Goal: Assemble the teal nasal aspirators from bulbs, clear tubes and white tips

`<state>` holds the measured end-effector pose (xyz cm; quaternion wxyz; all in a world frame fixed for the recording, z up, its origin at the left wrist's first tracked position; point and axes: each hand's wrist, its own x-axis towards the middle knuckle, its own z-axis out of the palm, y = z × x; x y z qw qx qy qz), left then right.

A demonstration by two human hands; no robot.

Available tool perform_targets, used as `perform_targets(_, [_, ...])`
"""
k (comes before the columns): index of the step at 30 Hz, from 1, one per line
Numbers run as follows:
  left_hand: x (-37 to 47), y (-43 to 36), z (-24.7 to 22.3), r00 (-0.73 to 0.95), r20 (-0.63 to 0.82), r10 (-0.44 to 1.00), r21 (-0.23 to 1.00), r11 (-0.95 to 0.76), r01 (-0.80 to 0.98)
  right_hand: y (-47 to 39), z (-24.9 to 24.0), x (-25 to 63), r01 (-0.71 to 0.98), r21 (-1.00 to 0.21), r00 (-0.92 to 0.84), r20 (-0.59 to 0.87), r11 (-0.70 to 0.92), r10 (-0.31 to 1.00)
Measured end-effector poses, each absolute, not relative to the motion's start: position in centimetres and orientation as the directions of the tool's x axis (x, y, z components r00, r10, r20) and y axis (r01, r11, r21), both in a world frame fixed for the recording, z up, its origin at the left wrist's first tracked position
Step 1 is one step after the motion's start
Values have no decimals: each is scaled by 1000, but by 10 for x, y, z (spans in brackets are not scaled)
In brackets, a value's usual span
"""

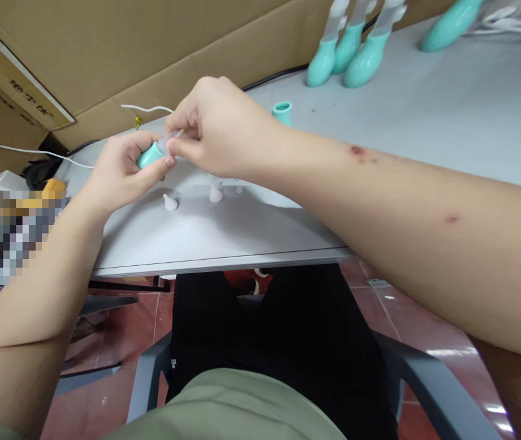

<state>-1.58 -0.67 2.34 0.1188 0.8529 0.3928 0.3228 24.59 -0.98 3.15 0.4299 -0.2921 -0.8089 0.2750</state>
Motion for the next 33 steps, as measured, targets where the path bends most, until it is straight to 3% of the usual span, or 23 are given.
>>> perform_targets(11, [-20,-3,20,515,470,717,426,-695,579,-11,31,245,328,-525,-523,592,786,613])
perform_targets(19, [-15,-5,28,475,483,735,530,-678,510,-20,36,238,395,-495,-512,580,774,633])
perform_targets(23, [-26,6,26,492,553,672,479,-740,472,-29,38,239,625,-395,-354,626,674,695])
perform_targets(25, [-32,11,24,497,563,660,438,-748,498,-36,39,242,670,-292,-409,622,682,668])
perform_targets(30, [-41,19,21,502,572,648,377,-752,541,-45,40,236,543,-63,-784,319,837,533])
perform_targets(33, [-40,20,20,525,539,659,379,-746,548,-44,35,227,484,8,-861,180,875,475])
